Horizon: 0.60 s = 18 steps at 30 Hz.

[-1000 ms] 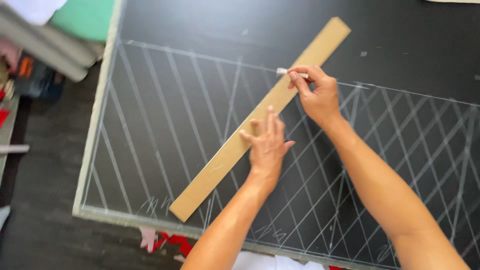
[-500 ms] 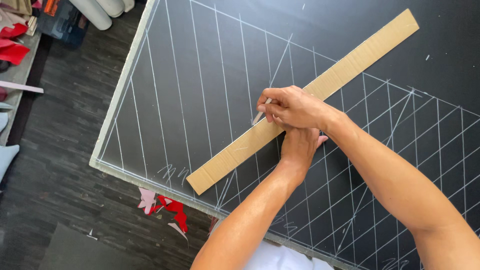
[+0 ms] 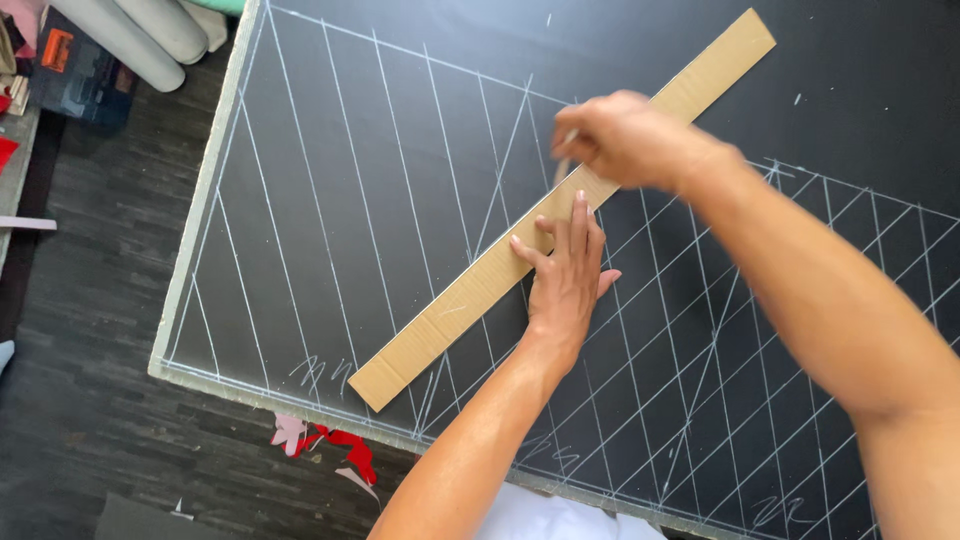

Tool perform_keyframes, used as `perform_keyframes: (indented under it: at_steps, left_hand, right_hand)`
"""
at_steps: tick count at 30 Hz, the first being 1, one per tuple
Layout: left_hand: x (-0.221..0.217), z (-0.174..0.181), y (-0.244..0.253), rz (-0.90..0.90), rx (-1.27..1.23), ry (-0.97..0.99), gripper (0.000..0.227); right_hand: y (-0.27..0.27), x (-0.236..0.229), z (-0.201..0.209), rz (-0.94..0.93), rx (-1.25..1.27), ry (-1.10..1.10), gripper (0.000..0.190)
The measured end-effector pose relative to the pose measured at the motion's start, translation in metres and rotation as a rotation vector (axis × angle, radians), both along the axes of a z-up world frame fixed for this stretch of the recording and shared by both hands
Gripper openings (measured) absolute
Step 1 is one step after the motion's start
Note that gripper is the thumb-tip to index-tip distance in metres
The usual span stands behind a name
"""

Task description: The person uses a long cardboard ruler and a white marker to draw straight lines on a large black surface. They repeatedly reposition the ruler and draw lines in various directions, creating a grid-like pattern.

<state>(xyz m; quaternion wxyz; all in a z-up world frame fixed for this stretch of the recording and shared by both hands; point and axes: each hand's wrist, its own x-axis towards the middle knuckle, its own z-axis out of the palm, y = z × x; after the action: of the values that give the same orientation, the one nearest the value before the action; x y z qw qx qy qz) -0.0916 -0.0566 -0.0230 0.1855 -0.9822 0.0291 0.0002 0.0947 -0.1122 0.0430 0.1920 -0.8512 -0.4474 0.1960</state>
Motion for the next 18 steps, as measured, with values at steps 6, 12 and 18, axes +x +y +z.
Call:
perform_keyframes:
  at_steps: [6, 12, 18]
  left_hand:
    - [0.004, -0.002, -0.001, -0.002, -0.029, 0.054, 0.083]
    - [0.004, -0.008, 0.001, 0.010, -0.137, -0.018, 0.083]
    - [0.005, -0.018, 0.007, -0.011, -0.110, -0.013, 0.086]
  right_hand:
    - [-0.056, 0.051, -0.007, -0.237, -0.059, -0.204, 0.014]
    - [-0.053, 0.037, -0.016, -0.244, 0.060, -0.249, 0.012]
    - [-0.024, 0.027, -0.057, -0.347, -0.025, -0.503, 0.008]
